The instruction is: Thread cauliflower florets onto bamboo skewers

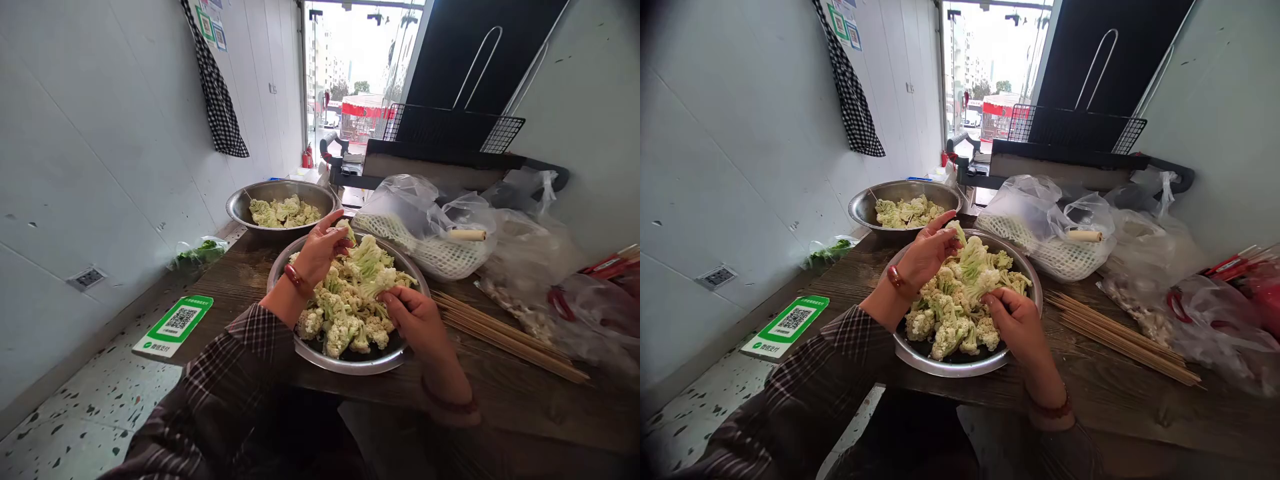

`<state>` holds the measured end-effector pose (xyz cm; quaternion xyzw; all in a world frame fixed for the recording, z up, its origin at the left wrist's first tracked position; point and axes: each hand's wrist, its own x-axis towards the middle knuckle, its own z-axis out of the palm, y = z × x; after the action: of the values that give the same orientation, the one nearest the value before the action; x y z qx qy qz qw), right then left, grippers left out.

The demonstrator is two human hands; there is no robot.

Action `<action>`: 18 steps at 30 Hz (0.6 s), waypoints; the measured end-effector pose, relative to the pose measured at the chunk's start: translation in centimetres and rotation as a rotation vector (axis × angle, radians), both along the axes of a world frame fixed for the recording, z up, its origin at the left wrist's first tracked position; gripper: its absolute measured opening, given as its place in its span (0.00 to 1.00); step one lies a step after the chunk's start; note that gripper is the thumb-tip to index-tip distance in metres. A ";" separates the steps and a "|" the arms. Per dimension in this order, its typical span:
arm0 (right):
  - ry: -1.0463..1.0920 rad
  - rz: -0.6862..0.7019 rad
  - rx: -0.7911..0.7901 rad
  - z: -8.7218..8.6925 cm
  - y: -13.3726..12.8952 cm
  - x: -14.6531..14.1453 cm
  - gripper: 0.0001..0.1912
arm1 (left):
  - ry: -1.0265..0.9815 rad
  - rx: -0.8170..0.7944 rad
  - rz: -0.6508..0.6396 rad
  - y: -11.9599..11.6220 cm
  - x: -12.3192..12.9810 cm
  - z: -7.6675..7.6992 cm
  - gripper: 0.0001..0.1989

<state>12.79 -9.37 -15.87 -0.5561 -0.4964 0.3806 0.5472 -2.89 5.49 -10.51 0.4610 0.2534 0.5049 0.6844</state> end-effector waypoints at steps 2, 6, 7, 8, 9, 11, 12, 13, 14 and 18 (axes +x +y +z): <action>-0.031 0.011 -0.002 0.1 0.0 0.0 0.16 | -0.011 0.005 -0.028 -0.1 0.0 0.0 0.22; -0.043 -0.011 0.009 0.2 -0.1 -0.1 0.17 | -0.062 0.005 -0.021 0.0 0.1 -0.1 0.18; -0.036 -0.017 0.010 0.2 -0.1 -0.2 0.18 | -0.082 0.000 -0.016 0.1 0.1 -0.2 0.17; -0.029 -0.023 0.011 0.2 0.0 -0.2 0.18 | -0.101 -0.005 -0.012 0.1 0.1 -0.2 0.17; -0.022 -0.029 0.010 0.1 0.0 -0.2 0.18 | -0.113 -0.008 -0.010 0.1 0.1 -0.2 0.16; -0.017 -0.042 0.007 0.0 0.0 -0.3 0.18 | -0.123 -0.013 -0.009 0.1 0.0 -0.2 0.16; -0.019 -0.048 0.006 0.0 0.0 -0.3 0.18 | -0.125 -0.016 -0.009 0.0 0.0 -0.1 0.16; -0.025 -0.052 0.009 -0.1 0.1 -0.3 0.18 | -0.127 -0.021 -0.012 0.0 0.0 -0.1 0.17; -0.034 -0.055 0.014 -0.2 0.1 -0.2 0.18 | -0.131 -0.025 -0.016 -0.1 -0.1 0.0 0.17; -0.059 -0.060 0.036 -0.4 0.1 0.0 0.17 | -0.129 -0.015 -0.079 -0.4 -0.2 0.1 0.16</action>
<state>12.75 -9.26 -16.23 -0.5719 -0.5021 0.3385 0.5534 -3.11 5.12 -10.37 0.4320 0.1944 0.5041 0.7222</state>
